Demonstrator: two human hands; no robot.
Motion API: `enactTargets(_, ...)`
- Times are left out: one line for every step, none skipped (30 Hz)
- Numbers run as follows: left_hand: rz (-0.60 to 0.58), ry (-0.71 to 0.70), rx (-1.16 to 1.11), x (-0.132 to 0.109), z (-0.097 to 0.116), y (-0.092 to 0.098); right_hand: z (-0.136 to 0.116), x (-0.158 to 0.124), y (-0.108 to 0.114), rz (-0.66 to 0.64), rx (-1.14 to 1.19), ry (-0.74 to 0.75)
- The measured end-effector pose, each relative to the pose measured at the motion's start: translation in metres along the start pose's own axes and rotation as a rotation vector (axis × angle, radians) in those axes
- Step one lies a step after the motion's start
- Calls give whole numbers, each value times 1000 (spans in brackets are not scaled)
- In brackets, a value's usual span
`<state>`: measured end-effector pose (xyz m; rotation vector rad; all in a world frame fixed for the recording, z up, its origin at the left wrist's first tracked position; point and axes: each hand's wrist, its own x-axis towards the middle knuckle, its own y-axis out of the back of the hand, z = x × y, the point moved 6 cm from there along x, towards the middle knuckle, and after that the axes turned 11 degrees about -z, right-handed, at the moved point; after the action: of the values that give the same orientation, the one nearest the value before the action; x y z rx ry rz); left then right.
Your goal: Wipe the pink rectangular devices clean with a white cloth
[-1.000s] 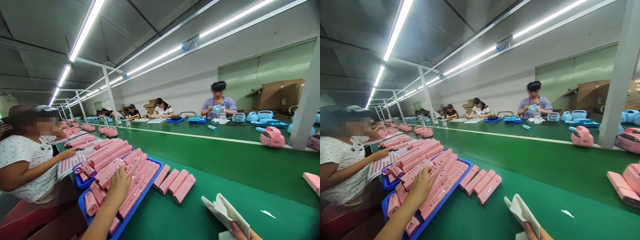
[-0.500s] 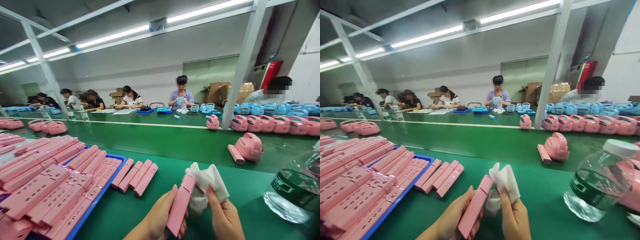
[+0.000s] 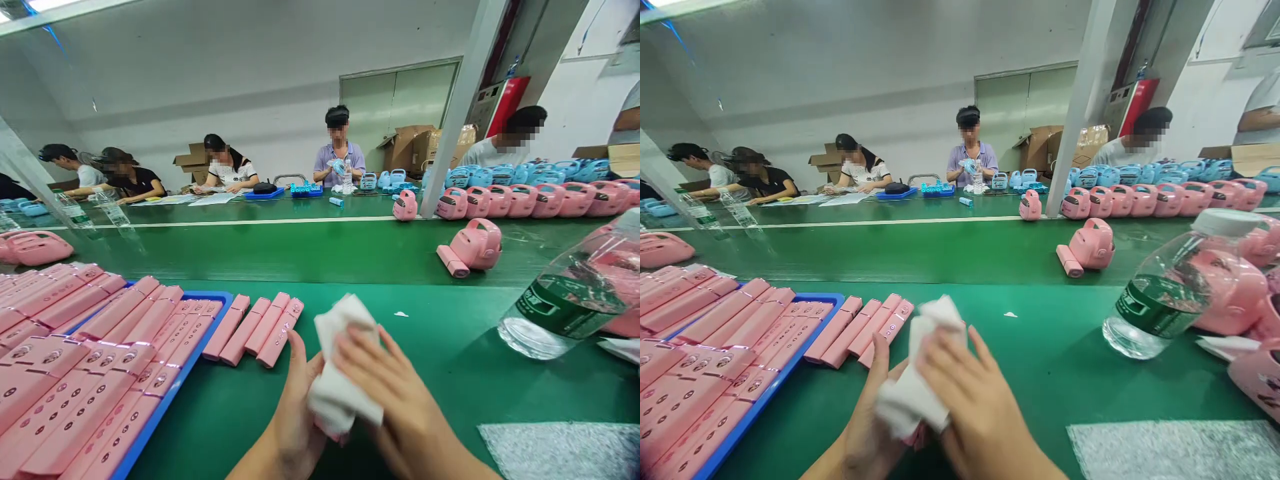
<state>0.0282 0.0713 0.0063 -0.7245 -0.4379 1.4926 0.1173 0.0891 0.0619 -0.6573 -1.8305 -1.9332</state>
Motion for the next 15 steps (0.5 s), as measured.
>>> enactTargets(-12, -9, 3, -2, -2, -3, 9, -4, 0, 1, 13, -109)
enactTargets(-19, -21, -15, -3, -3, -5, 15, -6, 0, -3, 17, -188)
enactTargets(-21, -32, -50, -5, -4, -7, 15, -8, 0, 6, 19, -190)
enactTargets(-17, -42, -98, -6, -3, -8, 9, -7, 1, 11, 18, -125)
enactTargets(-6, -47, -151, -7, -3, -7, -1, -5, 1, 8, 15, -21)
enactTargets(4, -44, -205, -8, -2, -7, -10, -3, 1, -4, 19, 93)
enactTargets(4, -43, -245, -8, -1, -6, -17, -2, 0, -19, 33, 176)
enactTargets(-1, -42, -253, -7, 0, -6, -18, -1, 0, -29, 52, 207)
enactTargets(-10, -39, -224, -7, 1, -6, -13, -1, 2, -15, 87, 168)
enactTargets(-14, -36, -175, -6, 1, -6, 0, -2, 4, 30, 170, 35)
enactTargets(-19, -27, -109, -5, 1, -7, 18, -7, 6, 108, 290, -160)
enactTargets(-28, -11, -36, -5, 1, -9, 39, -15, 7, 202, 420, -387)
enactTargets(-35, 17, 28, -4, -1, -11, 57, -27, 5, 293, 540, -604)
enactTargets(-37, 51, 69, -5, -3, -14, 69, -37, 3, 365, 639, -776)
enactTargets(-25, 66, 89, -5, -4, -15, 76, -44, 0, 406, 701, -886)
